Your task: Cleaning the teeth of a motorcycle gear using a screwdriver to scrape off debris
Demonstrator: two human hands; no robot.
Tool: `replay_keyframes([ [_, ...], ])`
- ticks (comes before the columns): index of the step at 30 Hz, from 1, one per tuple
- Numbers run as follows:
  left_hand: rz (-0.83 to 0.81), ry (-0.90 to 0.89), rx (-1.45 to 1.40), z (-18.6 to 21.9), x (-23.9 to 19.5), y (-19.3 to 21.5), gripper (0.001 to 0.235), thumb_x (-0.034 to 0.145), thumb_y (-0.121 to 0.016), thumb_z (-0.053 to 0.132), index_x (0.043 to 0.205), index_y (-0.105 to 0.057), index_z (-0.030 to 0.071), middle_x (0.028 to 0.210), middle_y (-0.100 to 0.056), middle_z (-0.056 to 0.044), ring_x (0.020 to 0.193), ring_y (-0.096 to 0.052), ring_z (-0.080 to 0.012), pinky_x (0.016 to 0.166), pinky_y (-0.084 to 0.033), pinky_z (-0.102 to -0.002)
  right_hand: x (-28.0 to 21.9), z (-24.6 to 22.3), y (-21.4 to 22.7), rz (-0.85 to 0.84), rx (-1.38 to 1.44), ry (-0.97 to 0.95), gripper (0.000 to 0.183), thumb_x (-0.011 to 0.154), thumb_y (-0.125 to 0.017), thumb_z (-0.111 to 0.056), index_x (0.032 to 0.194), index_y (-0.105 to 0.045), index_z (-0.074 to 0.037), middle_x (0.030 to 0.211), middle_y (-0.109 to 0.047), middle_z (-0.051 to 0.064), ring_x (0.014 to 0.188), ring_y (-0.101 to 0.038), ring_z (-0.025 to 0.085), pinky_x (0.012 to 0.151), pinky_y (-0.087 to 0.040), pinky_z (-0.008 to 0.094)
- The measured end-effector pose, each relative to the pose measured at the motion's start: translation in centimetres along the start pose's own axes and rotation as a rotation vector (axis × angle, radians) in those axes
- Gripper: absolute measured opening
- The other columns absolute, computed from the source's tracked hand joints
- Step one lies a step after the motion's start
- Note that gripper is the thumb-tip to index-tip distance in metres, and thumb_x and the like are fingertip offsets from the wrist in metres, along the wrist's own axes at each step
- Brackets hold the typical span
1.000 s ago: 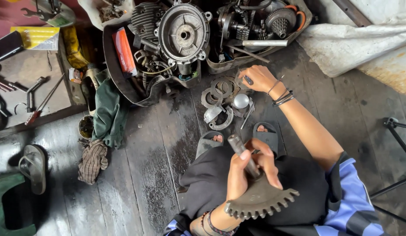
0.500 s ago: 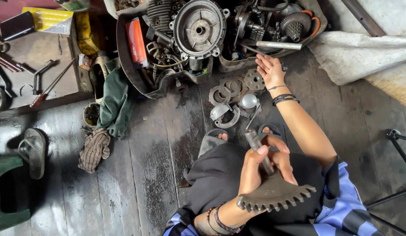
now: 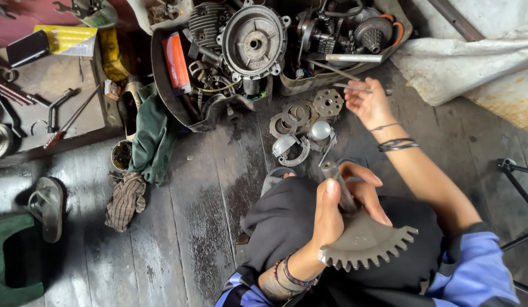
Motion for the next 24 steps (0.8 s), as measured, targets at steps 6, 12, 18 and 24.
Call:
replay_keyframes([
  [6,-0.103,-0.182,0.492,2.4,-1.3,-0.8,0.077,0.104,-0.034,0.070,0.119,-0.062,0.000,0.077,-0.068,-0.009,0.068,-0.060,-0.0145,0.071,-0.044,-0.023,-20.4,-15.9,-10.2,-0.303,-0.182,0.473,0.022,0.100,-0.068,-0.015,0.121,-0.066,-0.010,0.124,-0.068,0.003,0.098,-0.066,0.007,0.086,-0.058,0.018],
  [12,-0.174,-0.421,0.941,4.4,-1.5,-2.5,0.068,0.102,-0.042,0.062,0.108,-0.067,-0.001,0.081,-0.069,-0.008,0.068,-0.068,-0.0204,0.068,-0.051,-0.029,-35.4,-19.0,-11.6,-0.342,-0.480,0.884,0.032,0.116,-0.056,-0.052,0.116,-0.052,-0.020,0.099,-0.055,-0.005,0.077,-0.056,0.002,0.069,-0.056,0.016],
  [18,-0.203,-0.459,1.023,5.0,-1.8,-2.9,0.066,0.102,-0.041,0.061,0.108,-0.068,0.001,0.078,-0.068,-0.007,0.065,-0.066,-0.0188,0.064,-0.050,-0.029,-41.3,-15.1,-11.3,-0.541,-0.534,1.281,0.013,0.113,-0.039,-0.032,0.109,-0.048,-0.024,0.083,-0.060,-0.004,0.058,-0.063,0.006,0.057,-0.063,0.018],
  [24,-0.267,-0.465,1.099,5.3,-2.0,-3.6,0.058,0.098,-0.049,0.053,0.109,-0.069,0.000,0.076,-0.064,-0.007,0.061,-0.059,-0.0186,0.060,-0.046,-0.030,-42.4,-14.8,-12.3,-0.577,-0.556,1.300,0.042,0.114,-0.042,-0.050,0.086,-0.052,-0.021,0.064,-0.063,-0.002,0.048,-0.061,0.006,0.049,-0.061,0.017],
])
Point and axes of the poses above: each hand's wrist, its own x-axis towards the middle knuckle, its own y-axis out of the back of the hand, z = x × y, the point moved 8 cm from there along x, towards the middle knuckle
